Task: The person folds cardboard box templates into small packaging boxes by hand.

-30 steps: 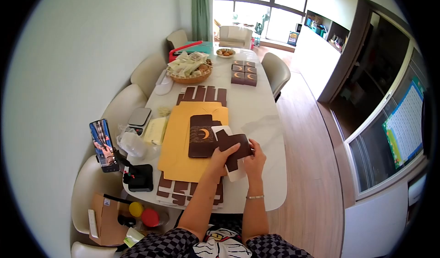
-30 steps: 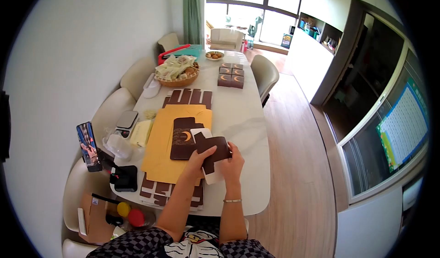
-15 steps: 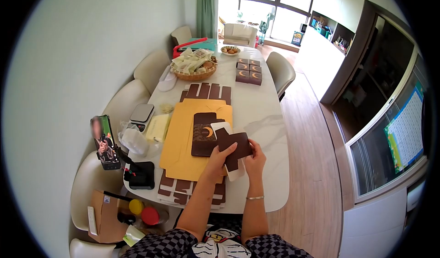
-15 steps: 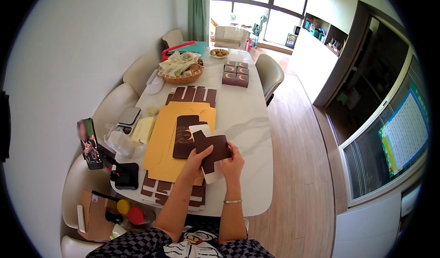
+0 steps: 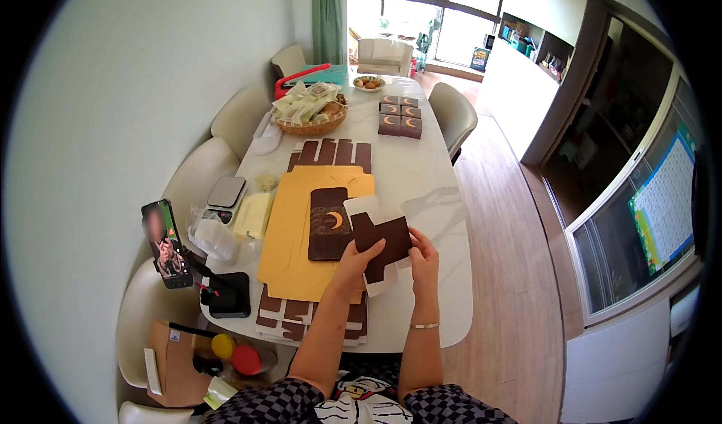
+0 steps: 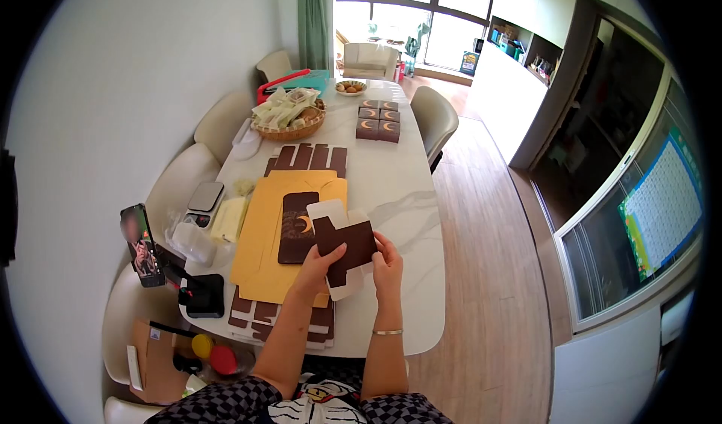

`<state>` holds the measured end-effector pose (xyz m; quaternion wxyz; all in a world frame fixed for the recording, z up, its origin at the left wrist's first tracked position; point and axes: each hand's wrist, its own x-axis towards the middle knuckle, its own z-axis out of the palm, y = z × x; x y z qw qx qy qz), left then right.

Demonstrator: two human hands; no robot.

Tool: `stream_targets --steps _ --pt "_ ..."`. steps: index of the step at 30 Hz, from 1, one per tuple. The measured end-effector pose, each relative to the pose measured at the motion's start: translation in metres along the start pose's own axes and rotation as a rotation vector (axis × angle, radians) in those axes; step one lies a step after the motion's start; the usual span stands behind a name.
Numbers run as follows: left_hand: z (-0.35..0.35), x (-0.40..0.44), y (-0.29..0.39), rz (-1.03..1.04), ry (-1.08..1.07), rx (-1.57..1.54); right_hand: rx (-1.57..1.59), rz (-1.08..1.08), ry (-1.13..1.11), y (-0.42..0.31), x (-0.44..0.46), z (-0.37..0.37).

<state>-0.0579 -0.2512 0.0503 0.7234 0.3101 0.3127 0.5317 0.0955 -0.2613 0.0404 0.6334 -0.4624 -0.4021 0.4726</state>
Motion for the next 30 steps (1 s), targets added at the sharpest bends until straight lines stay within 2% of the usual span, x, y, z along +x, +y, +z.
stream_targets --steps 4,10,17,22,25,27,30 --pt "-0.004 0.005 -0.003 0.026 -0.070 -0.002 -0.016 0.007 0.077 -0.002 0.000 0.003" --pt "-0.010 0.008 -0.004 0.086 0.007 0.097 0.052 0.033 0.056 0.006 0.001 -0.003" --pt "-0.009 0.005 0.004 -0.018 0.066 0.046 0.173 0.127 0.093 0.012 0.004 -0.002" --pt "-0.019 0.011 0.006 -0.050 0.074 0.098 0.184 0.048 0.227 0.027 0.010 -0.006" --pt "-0.028 0.016 -0.006 0.029 0.036 0.089 0.230 0.014 0.233 0.039 0.012 -0.009" --pt "-0.033 0.020 -0.012 0.162 0.068 0.132 0.249 -0.003 0.213 0.044 0.013 -0.010" --pt "-0.038 0.024 -0.013 0.157 0.125 0.123 0.226 -0.003 0.193 0.040 0.015 -0.002"
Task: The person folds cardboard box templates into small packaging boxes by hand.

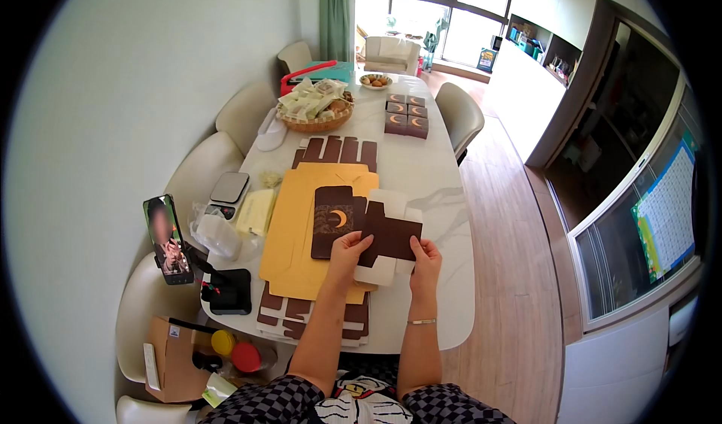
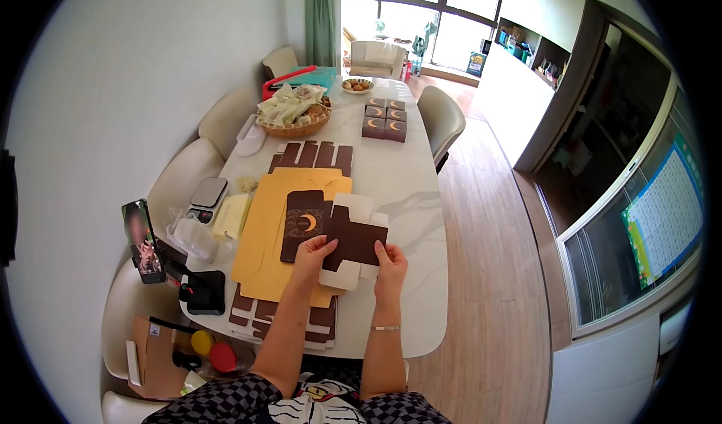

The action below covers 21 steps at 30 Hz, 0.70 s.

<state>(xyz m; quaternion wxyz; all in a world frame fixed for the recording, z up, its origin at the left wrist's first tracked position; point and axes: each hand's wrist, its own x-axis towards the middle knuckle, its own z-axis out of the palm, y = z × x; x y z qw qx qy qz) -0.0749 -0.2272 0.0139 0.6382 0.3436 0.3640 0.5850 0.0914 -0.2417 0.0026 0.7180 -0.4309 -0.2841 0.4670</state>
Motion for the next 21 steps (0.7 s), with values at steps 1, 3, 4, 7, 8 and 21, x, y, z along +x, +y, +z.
stream_targets --steps 1,3,4,7,8,21 --pt "-0.002 0.004 0.001 0.003 0.001 0.001 -0.013 0.085 0.034 -0.007 0.000 0.007" --pt "-0.004 0.015 0.004 -0.005 0.029 -0.020 -0.025 0.173 0.066 -0.012 0.008 0.017" --pt "-0.004 0.021 0.008 -0.005 0.031 -0.019 0.000 0.194 0.035 -0.011 0.017 0.020" --pt "0.000 0.032 0.016 -0.042 0.082 0.022 0.030 0.159 -0.014 -0.001 0.039 0.027" --pt "0.001 0.032 0.018 0.003 0.066 0.002 0.037 0.103 -0.032 0.004 0.044 0.028" --pt "0.002 0.007 0.007 0.211 0.090 0.071 0.037 0.227 -0.146 -0.011 -0.002 0.024"
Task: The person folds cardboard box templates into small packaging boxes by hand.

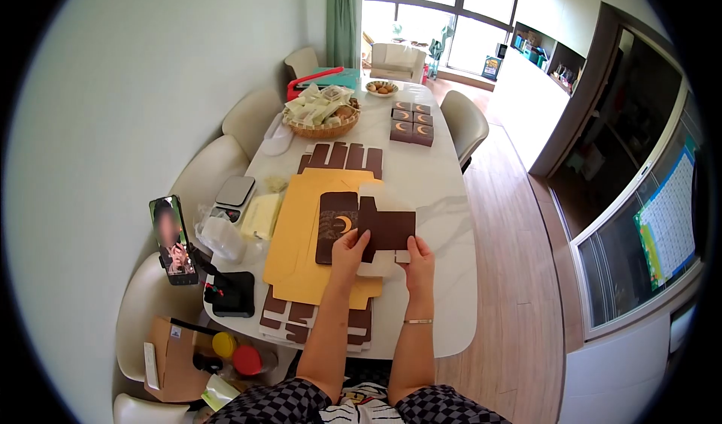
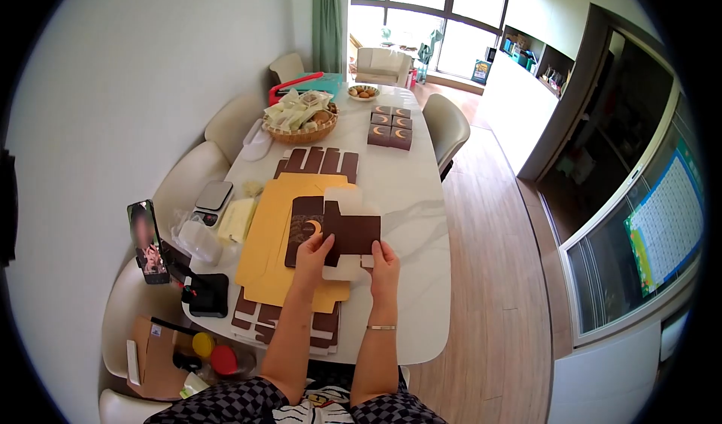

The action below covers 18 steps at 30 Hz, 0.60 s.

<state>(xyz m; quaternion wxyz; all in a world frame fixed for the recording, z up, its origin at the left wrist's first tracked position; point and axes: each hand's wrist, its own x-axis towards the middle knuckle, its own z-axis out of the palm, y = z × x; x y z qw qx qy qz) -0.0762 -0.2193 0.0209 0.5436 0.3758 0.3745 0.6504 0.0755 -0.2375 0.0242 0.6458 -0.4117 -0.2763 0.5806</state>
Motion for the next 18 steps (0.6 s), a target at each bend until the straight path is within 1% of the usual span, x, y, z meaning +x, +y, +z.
stream_targets --steps 2,6,7,9,13,15,16,18 --pt "0.003 -0.004 0.005 -0.013 -0.002 0.009 -0.014 -0.093 -0.016 0.000 0.000 -0.002" --pt "0.001 -0.004 0.006 -0.019 -0.020 0.041 -0.017 -0.077 -0.056 0.000 0.000 -0.008" --pt "0.003 -0.006 0.008 -0.017 -0.019 0.040 -0.018 -0.049 -0.021 -0.002 -0.002 -0.007" --pt "0.005 -0.012 0.014 -0.104 -0.042 0.011 -0.019 -0.019 0.013 -0.005 -0.005 -0.005" --pt "0.009 -0.011 0.007 -0.129 -0.066 0.048 0.027 -0.108 -0.028 -0.002 -0.003 -0.006" --pt "0.015 -0.011 0.006 0.051 -0.084 0.137 0.025 -0.132 -0.042 0.003 -0.001 -0.012" --pt "0.019 -0.011 0.006 0.050 -0.083 0.137 0.010 -0.122 -0.036 0.005 0.001 -0.015" --pt "0.024 -0.010 0.007 0.055 0.004 -0.019 -0.007 -0.107 -0.028 0.007 0.001 -0.017"
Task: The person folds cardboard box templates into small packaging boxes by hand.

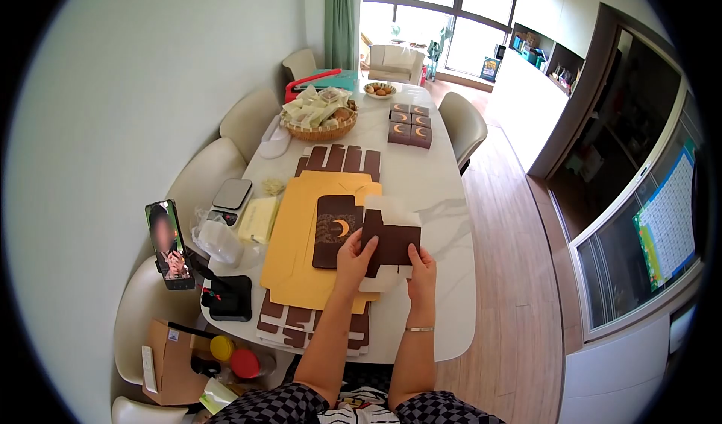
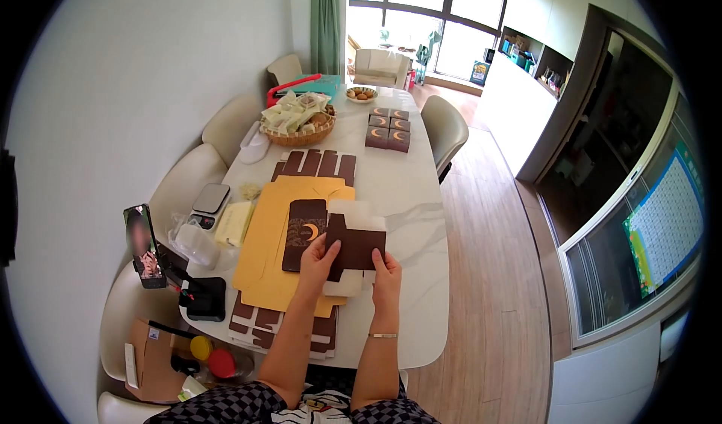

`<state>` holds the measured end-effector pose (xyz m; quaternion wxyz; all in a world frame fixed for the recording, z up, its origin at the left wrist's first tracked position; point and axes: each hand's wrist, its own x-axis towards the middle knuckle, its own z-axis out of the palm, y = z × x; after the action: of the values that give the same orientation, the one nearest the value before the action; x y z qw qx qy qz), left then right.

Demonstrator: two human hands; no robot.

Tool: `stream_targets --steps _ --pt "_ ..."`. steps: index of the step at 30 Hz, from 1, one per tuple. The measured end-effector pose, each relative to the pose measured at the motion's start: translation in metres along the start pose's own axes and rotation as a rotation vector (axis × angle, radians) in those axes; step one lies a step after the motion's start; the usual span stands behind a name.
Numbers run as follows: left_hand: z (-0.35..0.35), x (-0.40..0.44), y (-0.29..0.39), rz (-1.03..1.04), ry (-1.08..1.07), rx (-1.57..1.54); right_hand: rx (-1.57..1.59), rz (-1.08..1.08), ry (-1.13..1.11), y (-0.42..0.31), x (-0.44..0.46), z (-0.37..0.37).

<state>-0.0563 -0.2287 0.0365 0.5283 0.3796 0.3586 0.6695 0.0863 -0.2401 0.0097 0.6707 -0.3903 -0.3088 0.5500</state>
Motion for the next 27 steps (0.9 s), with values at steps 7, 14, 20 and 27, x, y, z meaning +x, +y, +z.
stream_targets --steps 7,14,20,27 --pt "-0.019 0.000 -0.008 -0.101 -0.054 0.006 0.002 0.041 -0.005 -0.004 -0.003 0.003" --pt "-0.009 -0.002 -0.010 0.012 0.031 0.244 -0.046 0.012 0.013 0.001 -0.001 0.000" --pt "0.003 -0.007 0.001 0.107 -0.104 0.409 -0.116 -0.063 -0.077 -0.027 -0.013 0.025" --pt "0.003 -0.002 0.003 -0.051 -0.199 0.224 -0.111 -0.141 -0.146 -0.028 -0.011 0.018"
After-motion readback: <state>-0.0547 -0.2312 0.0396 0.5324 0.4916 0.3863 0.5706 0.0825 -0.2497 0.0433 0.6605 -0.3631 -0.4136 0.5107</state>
